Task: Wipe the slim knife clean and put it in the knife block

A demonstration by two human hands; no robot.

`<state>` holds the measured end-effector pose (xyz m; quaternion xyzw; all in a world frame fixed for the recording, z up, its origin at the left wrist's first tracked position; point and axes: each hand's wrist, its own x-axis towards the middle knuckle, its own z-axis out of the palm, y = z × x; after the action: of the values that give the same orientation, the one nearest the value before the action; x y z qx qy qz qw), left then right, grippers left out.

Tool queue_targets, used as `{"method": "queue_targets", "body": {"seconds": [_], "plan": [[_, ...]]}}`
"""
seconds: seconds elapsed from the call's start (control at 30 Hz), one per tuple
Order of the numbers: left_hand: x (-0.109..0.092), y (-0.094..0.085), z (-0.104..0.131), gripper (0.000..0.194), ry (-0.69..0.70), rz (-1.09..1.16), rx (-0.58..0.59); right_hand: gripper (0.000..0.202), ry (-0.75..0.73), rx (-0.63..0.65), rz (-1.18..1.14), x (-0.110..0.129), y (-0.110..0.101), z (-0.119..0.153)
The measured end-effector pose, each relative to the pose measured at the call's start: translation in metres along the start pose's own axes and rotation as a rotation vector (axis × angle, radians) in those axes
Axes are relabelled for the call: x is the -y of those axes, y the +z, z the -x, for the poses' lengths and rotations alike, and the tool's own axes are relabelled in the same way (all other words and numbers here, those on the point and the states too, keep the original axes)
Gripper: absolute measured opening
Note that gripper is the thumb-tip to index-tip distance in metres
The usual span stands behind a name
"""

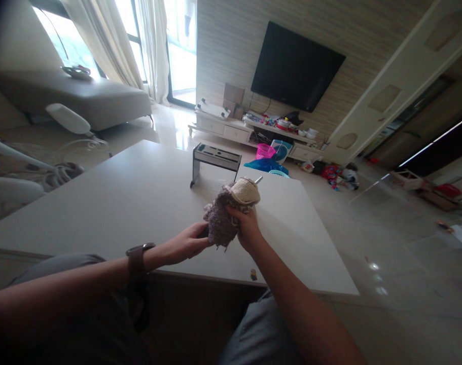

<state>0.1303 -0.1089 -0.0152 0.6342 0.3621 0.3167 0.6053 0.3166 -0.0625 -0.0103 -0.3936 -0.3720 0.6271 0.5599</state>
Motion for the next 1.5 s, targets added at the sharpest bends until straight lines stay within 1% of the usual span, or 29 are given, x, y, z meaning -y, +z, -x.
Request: {"method": "queue_targets", "body": {"seconds": [0.13,0.4,0.8,1.0,1.17,1.3,1.5], "plan": [[0.0005,0.0009,0.0003,0.03,0.002,0.02,-0.004,0.044,0.01,0.008,-0.003,0.0004,-0.0002,0.0003],[0.0003,0.0009,0.0007,0.029,0.002,0.021,0.0,0.047,0.02,-0.017,-0.012,0.0001,0.0009,0.0007],[0.0019,0.0003,-0.0002,0.03,-0.001,0.007,0.003,0.046,0.031,-0.004,-0.016,-0.0013,-0.0015,-0.0006],[-0.0003,0.0006,0.0005,0.031,-0.006,0.003,-0.005,0.04,0.004,0.037,0.001,0.0007,0.0007,0.0007],[0.0002,0.0,0.0002,0.033,-0.005,0.006,0.0,0.043,0.033,0.004,-0.005,0.0004,0.0004,0.0009],[-0.0009,0.0004,0.0009,0.032,-0.011,0.012,0.001,0.043,0.03,0.013,-0.001,-0.0002,-0.0006,0.0001],[-0.003,0.0014,0.002,0.035,-0.018,0.015,-0.012,0.045,0.045,-0.009,0.002,-0.0004,-0.0003,-0.0003]]}}
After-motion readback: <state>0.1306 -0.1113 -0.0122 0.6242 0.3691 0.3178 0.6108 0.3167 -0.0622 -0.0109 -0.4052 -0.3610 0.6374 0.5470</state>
